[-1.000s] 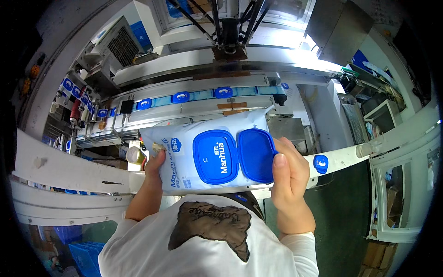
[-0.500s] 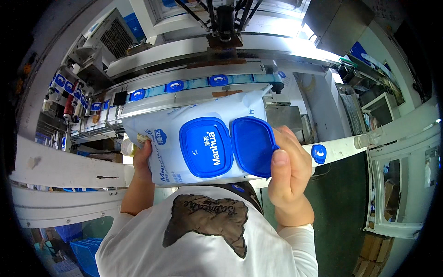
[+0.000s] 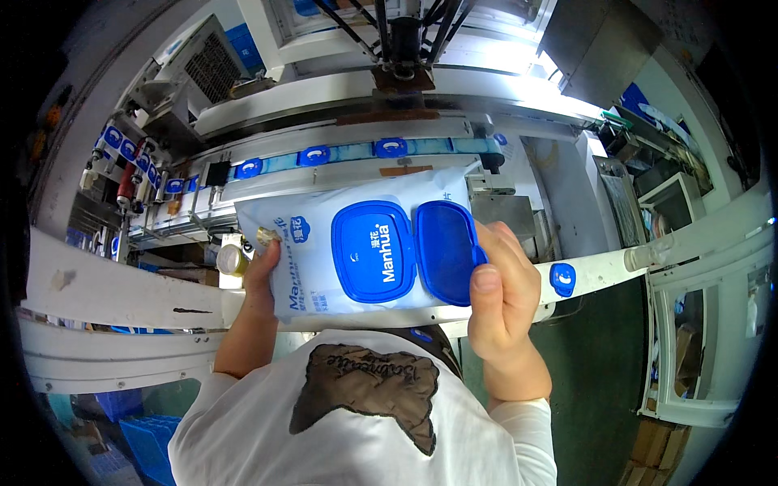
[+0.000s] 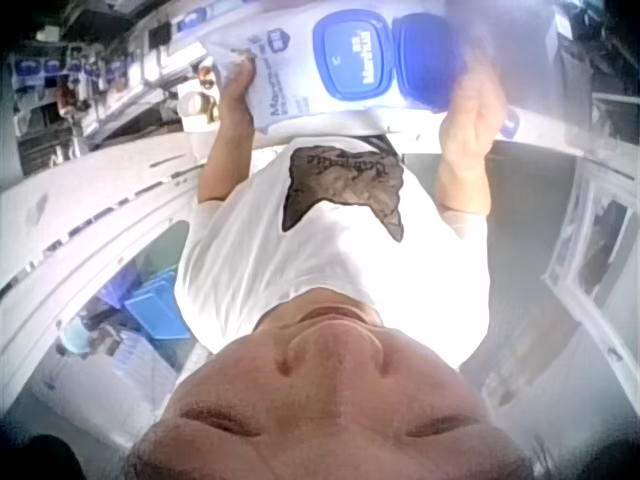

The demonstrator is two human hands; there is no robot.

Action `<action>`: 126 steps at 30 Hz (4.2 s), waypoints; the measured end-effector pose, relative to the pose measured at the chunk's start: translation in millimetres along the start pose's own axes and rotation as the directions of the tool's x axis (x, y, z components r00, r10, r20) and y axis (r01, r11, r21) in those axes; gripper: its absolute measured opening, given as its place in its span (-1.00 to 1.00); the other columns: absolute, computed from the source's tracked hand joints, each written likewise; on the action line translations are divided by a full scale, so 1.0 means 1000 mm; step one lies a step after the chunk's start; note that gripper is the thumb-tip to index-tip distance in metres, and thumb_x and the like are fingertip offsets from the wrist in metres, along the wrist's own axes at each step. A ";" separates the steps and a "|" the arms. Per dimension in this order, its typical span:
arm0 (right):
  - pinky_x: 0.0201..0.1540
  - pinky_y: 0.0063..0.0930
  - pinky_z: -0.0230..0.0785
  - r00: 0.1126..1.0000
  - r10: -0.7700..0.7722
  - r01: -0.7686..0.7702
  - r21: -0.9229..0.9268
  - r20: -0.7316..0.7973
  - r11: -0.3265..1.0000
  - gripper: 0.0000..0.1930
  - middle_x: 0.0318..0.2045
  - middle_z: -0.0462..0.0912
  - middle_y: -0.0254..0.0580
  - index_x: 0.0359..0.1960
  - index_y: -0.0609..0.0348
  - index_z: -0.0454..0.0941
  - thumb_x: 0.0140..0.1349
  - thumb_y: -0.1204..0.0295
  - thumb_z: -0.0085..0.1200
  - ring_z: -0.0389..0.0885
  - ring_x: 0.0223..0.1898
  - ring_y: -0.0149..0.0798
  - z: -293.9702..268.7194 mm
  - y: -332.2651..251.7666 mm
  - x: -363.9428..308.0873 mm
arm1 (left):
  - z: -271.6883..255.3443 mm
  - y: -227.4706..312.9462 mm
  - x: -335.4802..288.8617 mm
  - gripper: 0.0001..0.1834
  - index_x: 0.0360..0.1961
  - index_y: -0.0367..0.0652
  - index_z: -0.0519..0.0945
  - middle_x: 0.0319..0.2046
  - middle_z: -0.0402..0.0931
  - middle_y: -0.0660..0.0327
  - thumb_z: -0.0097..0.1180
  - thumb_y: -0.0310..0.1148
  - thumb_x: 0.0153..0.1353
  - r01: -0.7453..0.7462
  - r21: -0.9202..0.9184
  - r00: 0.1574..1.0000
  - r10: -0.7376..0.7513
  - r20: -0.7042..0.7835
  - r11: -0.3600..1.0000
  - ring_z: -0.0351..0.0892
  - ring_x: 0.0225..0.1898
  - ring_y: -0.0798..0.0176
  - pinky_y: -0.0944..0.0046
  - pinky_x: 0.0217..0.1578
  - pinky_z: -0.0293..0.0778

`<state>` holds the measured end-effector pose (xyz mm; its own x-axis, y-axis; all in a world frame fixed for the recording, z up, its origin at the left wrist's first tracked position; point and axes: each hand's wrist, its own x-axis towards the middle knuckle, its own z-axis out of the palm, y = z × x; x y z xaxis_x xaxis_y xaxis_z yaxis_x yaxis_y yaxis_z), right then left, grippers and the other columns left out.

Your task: The person assembles and packages wet wipe containers by hand and using industrial machinery. They retrieve a plastic lid, place it onto a soft package of wet wipes on a conveyor, and then monitor the automated robotic arm as it processes the items before interacting with a control panel.

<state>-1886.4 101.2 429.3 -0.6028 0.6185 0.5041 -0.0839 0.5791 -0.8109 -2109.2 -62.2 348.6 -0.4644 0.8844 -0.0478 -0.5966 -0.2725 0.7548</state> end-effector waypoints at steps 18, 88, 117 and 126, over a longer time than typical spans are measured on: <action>0.02 -0.27 0.12 0.727 -0.603 0.628 -0.673 0.328 0.391 -0.59 0.01 0.45 -0.27 -0.03 -0.01 0.45 0.02 0.33 0.10 0.40 0.01 -0.20 0.061 0.044 0.004 | 0.013 0.001 0.001 -0.45 0.08 -0.25 0.28 -0.11 0.46 0.08 0.07 -0.18 0.13 0.045 0.062 0.987 -0.035 -0.157 0.997 0.53 -0.13 0.20 0.19 -0.16 0.51; -0.07 -0.07 0.12 0.915 0.399 -0.203 -0.783 0.062 0.588 -0.54 -0.18 0.36 0.03 -0.16 0.21 0.38 -0.20 0.34 0.05 0.31 -0.10 0.07 0.115 0.208 -0.090 | -0.350 0.089 0.362 -0.70 -0.18 -0.24 0.46 -0.40 0.48 0.18 0.02 -0.54 -0.02 -0.243 0.535 0.411 0.585 -0.699 0.809 0.47 -0.45 0.33 0.40 -0.48 0.39; -0.40 -0.62 0.35 0.950 0.286 -0.302 0.137 0.128 0.943 -0.81 -0.46 0.52 -0.29 -0.26 0.20 0.44 0.07 0.66 -0.10 0.48 -0.45 -0.44 -0.039 0.239 -0.246 | -0.120 -0.284 -0.551 -0.39 -0.18 -0.16 0.47 -0.32 0.51 0.18 -0.13 0.22 0.10 -0.361 -0.073 -0.616 -0.297 -0.729 0.930 0.41 -0.54 0.15 0.29 -0.60 0.36; -0.55 -0.61 0.27 0.589 0.803 -0.803 0.175 0.093 0.569 -0.89 -0.53 0.49 -0.26 -0.31 0.17 0.41 0.11 0.52 -0.11 0.45 -0.53 -0.41 -0.100 0.208 -0.390 | -0.150 -0.255 -0.686 -0.19 -0.12 -0.41 0.36 -0.34 0.46 0.13 -0.26 0.30 0.15 -0.303 0.399 -0.697 0.084 -0.713 0.865 0.38 -0.48 0.21 0.30 -0.55 0.31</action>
<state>-1589.8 33.7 93.9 -0.4965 0.7796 -0.3817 0.2977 -0.2601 -0.9185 -1736.6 -655.8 90.9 -0.1933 -0.9091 -0.3691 -0.1144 -0.3527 0.9287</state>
